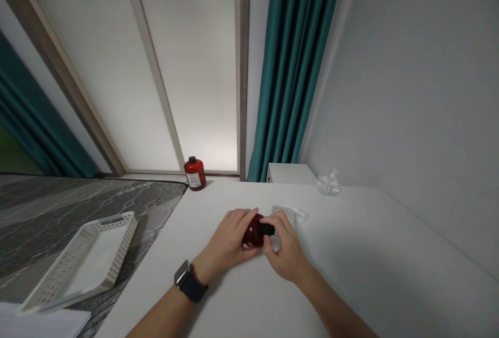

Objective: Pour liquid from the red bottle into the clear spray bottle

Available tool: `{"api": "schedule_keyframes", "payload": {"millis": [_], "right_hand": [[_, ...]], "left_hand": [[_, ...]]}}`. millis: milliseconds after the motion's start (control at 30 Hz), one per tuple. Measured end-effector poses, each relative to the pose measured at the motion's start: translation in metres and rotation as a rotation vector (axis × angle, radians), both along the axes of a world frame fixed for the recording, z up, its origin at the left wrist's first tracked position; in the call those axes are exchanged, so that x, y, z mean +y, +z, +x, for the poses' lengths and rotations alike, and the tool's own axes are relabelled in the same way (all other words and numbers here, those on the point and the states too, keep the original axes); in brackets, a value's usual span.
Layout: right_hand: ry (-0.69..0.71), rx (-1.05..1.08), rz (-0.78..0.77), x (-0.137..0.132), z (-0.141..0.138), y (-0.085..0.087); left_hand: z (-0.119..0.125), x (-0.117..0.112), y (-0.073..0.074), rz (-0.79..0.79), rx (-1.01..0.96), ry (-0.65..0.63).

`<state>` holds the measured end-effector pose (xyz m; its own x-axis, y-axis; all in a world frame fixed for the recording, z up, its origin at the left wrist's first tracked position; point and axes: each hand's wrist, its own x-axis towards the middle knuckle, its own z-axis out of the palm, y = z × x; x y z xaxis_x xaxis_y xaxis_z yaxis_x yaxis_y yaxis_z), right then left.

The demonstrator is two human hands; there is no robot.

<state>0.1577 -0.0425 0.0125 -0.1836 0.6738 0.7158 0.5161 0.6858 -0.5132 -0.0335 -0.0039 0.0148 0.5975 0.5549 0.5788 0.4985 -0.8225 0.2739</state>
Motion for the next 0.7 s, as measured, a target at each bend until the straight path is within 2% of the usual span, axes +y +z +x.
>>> {"api": "schedule_keyframes", "payload": {"millis": [267,433,700], "right_hand": [[-0.003,0.01,-0.034,-0.0001,-0.0001,0.0004],[0.046,0.008,-0.014,-0.001,0.0004,0.0006],[0.002,0.022,0.003,0.0001,-0.001,0.001]], "left_hand": [[-0.0002,-0.0002,0.0005,-0.003,0.002,-0.008],[-0.0005,0.0005,-0.0004,-0.024,-0.011,0.006],[-0.0004,-0.0012,0.0024,-0.028,0.004,-0.01]]}}
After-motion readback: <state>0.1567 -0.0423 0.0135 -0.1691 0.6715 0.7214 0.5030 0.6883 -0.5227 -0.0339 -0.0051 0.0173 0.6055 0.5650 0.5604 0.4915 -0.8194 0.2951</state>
